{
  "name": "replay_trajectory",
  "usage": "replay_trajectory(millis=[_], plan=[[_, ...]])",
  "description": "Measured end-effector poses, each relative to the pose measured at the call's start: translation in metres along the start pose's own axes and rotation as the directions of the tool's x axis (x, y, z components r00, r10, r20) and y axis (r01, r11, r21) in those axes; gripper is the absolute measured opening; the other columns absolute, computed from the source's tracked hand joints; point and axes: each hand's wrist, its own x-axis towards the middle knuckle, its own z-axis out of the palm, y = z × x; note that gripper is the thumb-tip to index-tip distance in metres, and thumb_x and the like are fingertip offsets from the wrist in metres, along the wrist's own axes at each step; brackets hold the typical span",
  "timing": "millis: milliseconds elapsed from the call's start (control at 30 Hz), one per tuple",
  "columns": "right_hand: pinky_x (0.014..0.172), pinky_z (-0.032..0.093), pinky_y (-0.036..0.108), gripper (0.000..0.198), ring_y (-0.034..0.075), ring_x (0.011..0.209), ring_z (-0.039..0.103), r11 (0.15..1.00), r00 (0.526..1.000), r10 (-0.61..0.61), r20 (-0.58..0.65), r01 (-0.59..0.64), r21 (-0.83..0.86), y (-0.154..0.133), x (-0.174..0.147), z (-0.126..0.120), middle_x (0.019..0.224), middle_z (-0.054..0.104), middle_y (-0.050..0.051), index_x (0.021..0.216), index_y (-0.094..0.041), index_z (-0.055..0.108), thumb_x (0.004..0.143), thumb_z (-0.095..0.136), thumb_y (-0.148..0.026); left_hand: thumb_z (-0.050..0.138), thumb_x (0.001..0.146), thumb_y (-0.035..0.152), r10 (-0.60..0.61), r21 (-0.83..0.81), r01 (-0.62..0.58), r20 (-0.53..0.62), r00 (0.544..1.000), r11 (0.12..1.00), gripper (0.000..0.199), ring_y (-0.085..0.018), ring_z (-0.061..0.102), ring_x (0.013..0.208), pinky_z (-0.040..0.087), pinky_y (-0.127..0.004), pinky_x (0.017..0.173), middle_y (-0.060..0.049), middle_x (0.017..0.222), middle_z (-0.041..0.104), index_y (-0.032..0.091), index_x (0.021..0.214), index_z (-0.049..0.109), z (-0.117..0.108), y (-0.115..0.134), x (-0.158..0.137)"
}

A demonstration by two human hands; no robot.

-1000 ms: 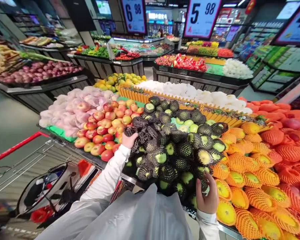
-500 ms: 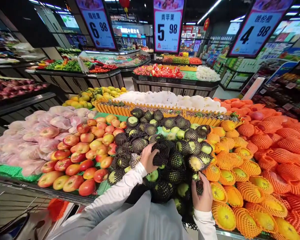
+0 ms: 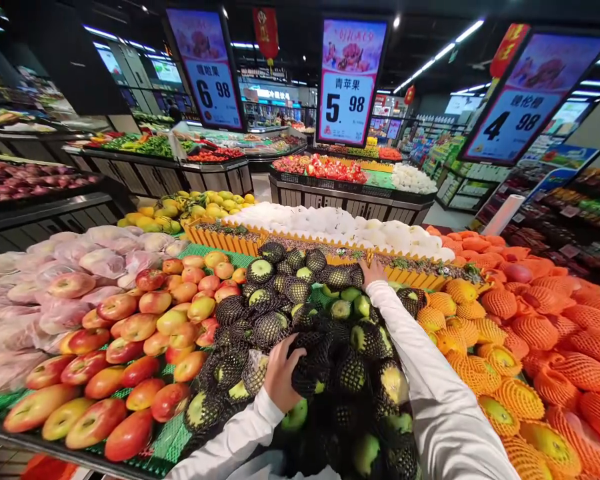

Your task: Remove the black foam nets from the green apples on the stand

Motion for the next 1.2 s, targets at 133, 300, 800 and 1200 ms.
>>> replay_trajectory(millis=[133,300,800,1200], plan=[[0.094,0.047,0.051,0.097,0.041,0.123,0.053,0.999,0.988,0.038,0.147,-0.04,0.009,-0.005,0.04,0.027,0.149,0.036,0.023,0.146,-0.027,0.038,0.061,0.081,-0.011,0.065,0.068,0.035,0.007,-0.001,-0.007,-0.031,1.0,1.0,0.039,-0.037,0.05,0.118,0.045,-0.052,0.095,-0.019,0.132,0.048,0.019,0.103,0.059,0.0,-0.001,0.0],[0.091,0.049,0.046,0.093,0.038,0.113,0.06,0.996,0.99,0.071,0.122,-0.076,0.043,0.014,0.042,0.036,0.141,0.043,0.025,0.142,-0.021,0.041,0.06,0.085,-0.026,0.062,0.07,0.035,0.036,0.003,-0.036,-0.067,0.997,0.999,0.035,-0.035,0.053,0.114,0.046,-0.05,0.091,-0.019,0.129,0.051,0.018,0.102,0.06,0.0,-0.001,0.004],[0.1,0.044,0.044,0.111,0.034,0.116,0.059,0.906,0.902,-0.423,0.089,0.421,0.044,-0.127,0.001,0.058,0.127,0.061,0.017,0.142,-0.016,0.036,0.045,0.09,-0.018,0.063,0.07,0.029,0.024,-0.02,-0.025,-0.03,0.999,0.999,0.034,-0.034,0.053,0.114,0.045,-0.05,0.093,-0.018,0.129,0.051,0.019,0.102,0.06,-0.002,-0.002,0.002],[0.101,0.044,0.034,0.042,0.019,0.121,0.055,0.95,0.955,-0.296,0.022,0.293,0.109,-0.064,0.021,0.011,0.136,0.057,0.006,0.133,-0.024,0.05,0.093,0.057,-0.03,0.064,0.068,0.029,0.031,-0.038,-0.032,-0.024,0.999,0.999,0.036,-0.036,0.054,0.113,0.046,-0.052,0.093,-0.017,0.129,0.052,0.02,0.103,0.06,-0.002,-0.002,0.003]])
